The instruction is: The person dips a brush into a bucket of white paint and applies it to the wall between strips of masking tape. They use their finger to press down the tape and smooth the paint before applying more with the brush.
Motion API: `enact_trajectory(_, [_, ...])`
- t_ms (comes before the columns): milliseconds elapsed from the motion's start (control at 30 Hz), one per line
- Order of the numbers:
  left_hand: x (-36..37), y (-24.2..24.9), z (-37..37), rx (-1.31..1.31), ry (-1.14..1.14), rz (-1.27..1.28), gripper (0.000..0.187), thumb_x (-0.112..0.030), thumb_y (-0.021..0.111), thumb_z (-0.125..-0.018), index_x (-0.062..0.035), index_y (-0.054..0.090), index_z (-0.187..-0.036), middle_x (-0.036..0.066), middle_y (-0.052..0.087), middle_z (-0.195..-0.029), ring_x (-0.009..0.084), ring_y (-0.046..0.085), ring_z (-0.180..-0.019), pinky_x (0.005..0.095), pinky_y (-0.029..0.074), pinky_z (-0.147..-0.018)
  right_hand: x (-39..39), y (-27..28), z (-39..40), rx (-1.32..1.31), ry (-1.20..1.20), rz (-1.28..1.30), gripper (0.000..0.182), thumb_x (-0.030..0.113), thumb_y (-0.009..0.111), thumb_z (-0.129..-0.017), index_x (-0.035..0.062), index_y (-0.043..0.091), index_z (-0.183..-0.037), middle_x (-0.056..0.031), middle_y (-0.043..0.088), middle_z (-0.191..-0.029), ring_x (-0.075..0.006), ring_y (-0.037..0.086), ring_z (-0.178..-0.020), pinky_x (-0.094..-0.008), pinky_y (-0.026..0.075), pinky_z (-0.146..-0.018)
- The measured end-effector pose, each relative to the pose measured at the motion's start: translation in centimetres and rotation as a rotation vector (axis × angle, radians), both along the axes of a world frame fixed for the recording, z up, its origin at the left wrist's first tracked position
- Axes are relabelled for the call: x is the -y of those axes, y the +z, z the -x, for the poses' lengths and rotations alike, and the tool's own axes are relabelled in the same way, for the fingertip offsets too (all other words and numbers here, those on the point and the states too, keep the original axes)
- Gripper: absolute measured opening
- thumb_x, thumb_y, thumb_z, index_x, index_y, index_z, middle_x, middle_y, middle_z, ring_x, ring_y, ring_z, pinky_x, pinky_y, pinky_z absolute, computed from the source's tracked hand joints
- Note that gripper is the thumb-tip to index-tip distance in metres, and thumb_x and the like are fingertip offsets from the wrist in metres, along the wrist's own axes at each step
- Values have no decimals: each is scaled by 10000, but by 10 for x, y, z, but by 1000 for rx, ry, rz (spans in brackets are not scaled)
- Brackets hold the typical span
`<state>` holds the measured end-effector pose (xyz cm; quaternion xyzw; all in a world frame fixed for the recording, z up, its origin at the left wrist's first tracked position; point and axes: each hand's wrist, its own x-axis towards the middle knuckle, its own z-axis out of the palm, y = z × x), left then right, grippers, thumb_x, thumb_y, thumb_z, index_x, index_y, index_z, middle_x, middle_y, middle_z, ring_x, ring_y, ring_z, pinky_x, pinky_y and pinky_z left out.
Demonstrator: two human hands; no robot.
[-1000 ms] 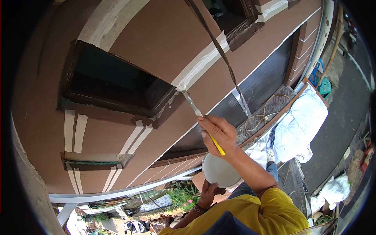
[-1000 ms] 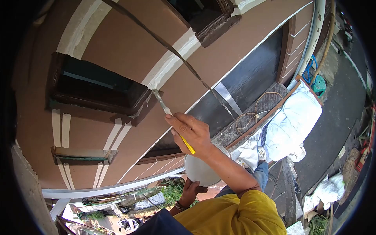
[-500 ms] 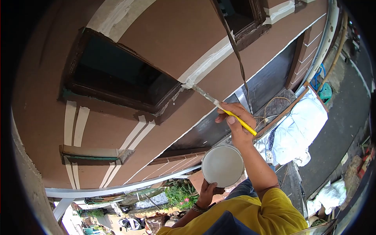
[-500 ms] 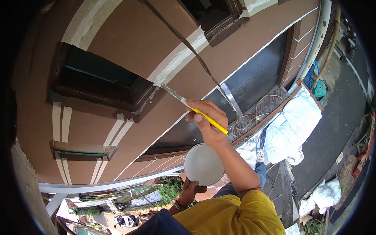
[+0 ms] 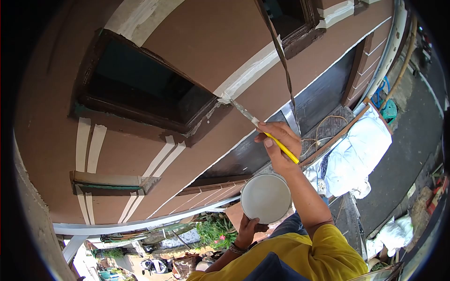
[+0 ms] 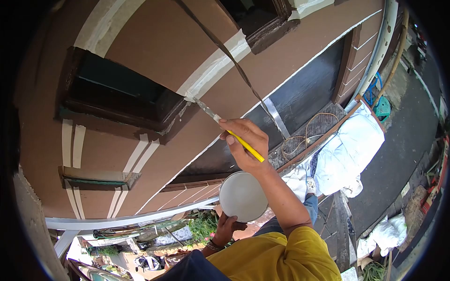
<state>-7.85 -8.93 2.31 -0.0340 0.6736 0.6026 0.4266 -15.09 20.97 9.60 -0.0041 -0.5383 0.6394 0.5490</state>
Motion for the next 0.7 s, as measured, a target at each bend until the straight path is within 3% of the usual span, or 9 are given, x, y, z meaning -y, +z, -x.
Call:
enact_trajectory(433, [2, -3, -1, -2, -4, 19, 435, -92, 456, -988, -24, 378, -1410, 187, 675, -1036, 263, 715, -836, 380, 628, -741, -4, 3, -5, 29, -88, -116, 311, -69, 600, -843, -27, 714, -1129, -156, 685, -1024, -180, 708, -793, -270, 589, -714])
enact_trajectory(700, [8, -11, -1, 3, 9, 16, 424, -92, 463, -988, -10, 393, -1397, 201, 680, -1023, 278, 721, -825, 387, 629, -726, -15, 0, -7, -1, -74, -24, 264, -27, 586, -888, -32, 713, -1119, -159, 678, -1016, -203, 712, -796, -285, 589, -728])
